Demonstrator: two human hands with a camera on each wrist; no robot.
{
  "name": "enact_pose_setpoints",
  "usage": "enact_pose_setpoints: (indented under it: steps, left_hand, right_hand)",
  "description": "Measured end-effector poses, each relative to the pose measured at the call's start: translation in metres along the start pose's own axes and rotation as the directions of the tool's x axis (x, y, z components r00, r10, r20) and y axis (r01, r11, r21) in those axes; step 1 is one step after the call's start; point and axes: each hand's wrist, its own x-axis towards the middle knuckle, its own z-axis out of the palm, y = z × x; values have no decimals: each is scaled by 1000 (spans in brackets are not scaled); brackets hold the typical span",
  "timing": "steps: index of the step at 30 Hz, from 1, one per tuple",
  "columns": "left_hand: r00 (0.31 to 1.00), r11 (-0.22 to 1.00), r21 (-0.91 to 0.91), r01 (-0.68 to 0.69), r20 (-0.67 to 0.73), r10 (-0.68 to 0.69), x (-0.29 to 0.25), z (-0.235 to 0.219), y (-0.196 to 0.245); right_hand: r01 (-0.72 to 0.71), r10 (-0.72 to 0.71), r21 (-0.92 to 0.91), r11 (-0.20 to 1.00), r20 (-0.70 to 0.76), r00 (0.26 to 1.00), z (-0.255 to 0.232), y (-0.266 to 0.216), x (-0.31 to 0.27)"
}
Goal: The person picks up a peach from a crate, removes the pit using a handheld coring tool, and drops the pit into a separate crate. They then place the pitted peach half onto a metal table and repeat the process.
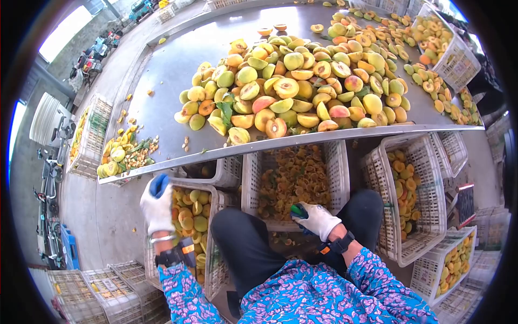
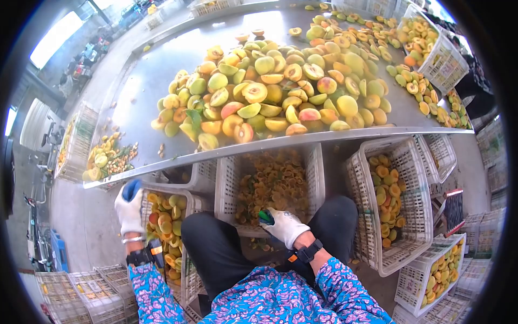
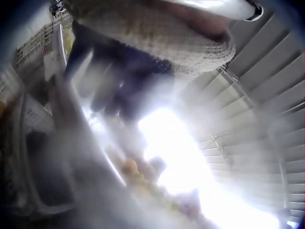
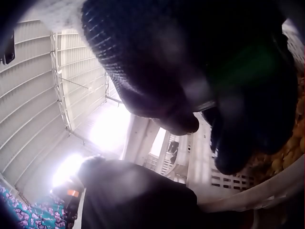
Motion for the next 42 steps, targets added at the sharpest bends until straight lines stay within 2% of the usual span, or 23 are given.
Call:
enact_pose_setpoints:
  steps: [2, 3, 4, 5, 6, 8, 9, 12, 13, 16, 19, 20, 22, 23, 26, 27, 30, 31, 34, 36, 38, 39, 42]
  left_hand:
    - [966, 979, -188, -80, 228, 123, 17, 45, 32]
    - [920, 968, -212, -136, 335, 203, 23, 68, 56]
    - [839, 904, -43, -425, 355, 412, 31, 90, 71]
    - [766, 811, 129, -571, 438, 470, 36, 106, 89]
    - [654, 680, 171, -713, 513, 556, 47, 127, 88]
    - [500, 415, 311, -855, 707, 500, 65, 150, 84]
    - [466, 334, 333, -882, 724, 509, 69, 155, 85]
    - [398, 184, 354, -917, 791, 464, 78, 156, 84]
    - [417, 198, 368, -909, 795, 440, 78, 156, 84]
    - [413, 136, 393, -909, 810, 417, 76, 160, 91]
    - [454, 214, 401, -891, 791, 409, 77, 162, 90]
    - [472, 323, 353, -878, 751, 461, 78, 158, 90]
    - [634, 624, 272, -732, 607, 479, 80, 154, 75]
    - [633, 596, 284, -752, 566, 529, 79, 149, 67]
    - [738, 708, 267, -654, 433, 518, 80, 147, 54]
    - [826, 789, 294, -540, 368, 428, 82, 143, 52]
    - [809, 730, 355, -584, 332, 485, 100, 133, 31]
    - [843, 769, 402, -498, 433, 319, 107, 130, 29]
    - [809, 836, 281, -472, 515, 283, 112, 130, 20]
    - [820, 875, 281, -395, 538, 197, 115, 133, 22]
    - [830, 906, 289, -309, 546, 109, 122, 136, 22]
    - [805, 896, 252, -366, 569, 168, 129, 137, 20]
    - [822, 867, 330, -374, 550, 145, 131, 141, 26]
  right_hand:
    - [31, -28, 53, 998, -52, 998, 0, 4, 1]
    - [-20, 25, 90, 996, -55, 998, -2, 3, 1]
    - [-69, 77, 129, 989, -55, 996, -5, 1, -1]
    - [-120, 131, 169, 978, -52, 990, -6, 1, -1]
    - [-119, 132, 155, 981, -80, 988, -4, 3, -1]
    - [-120, 137, 125, 985, -137, 981, -4, 10, 1]
    - [-167, 171, 47, 985, -120, 978, -7, 7, 2]
    - [-123, 126, 49, 991, -83, 989, -6, 7, 5]
    - [-122, 124, 28, 992, -79, 989, -3, 8, 8]
    - [-107, 108, 46, 993, -30, 994, -3, 5, 14]
    - [-109, 113, 64, 992, -53, 992, -3, 8, 12]
    - [-103, 109, 80, 991, -70, 992, -2, 11, 11]
    - [-114, 121, 71, 991, -106, 987, -4, 14, 8]
    - [-123, 131, 69, 990, -122, 984, -3, 13, 6]
    - [-196, 201, 131, 972, -28, 979, -12, 3, 3]
    - [-135, 144, 127, 983, -66, 987, -9, 5, 3]
    - [-189, 195, 146, 971, -26, 981, -6, 6, 7]
    - [-189, 194, 151, 970, -19, 981, -5, 6, 9]
    - [-187, 191, 133, 973, -18, 981, -4, 5, 12]
    - [-168, 171, 81, 983, -35, 985, -4, 1, 12]
    - [-208, 207, 58, 976, 12, 978, -5, -2, 17]
    - [-229, 227, 47, 972, 36, 973, -6, -3, 20]
    - [-225, 224, 27, 974, 25, 974, 2, 2, 25]
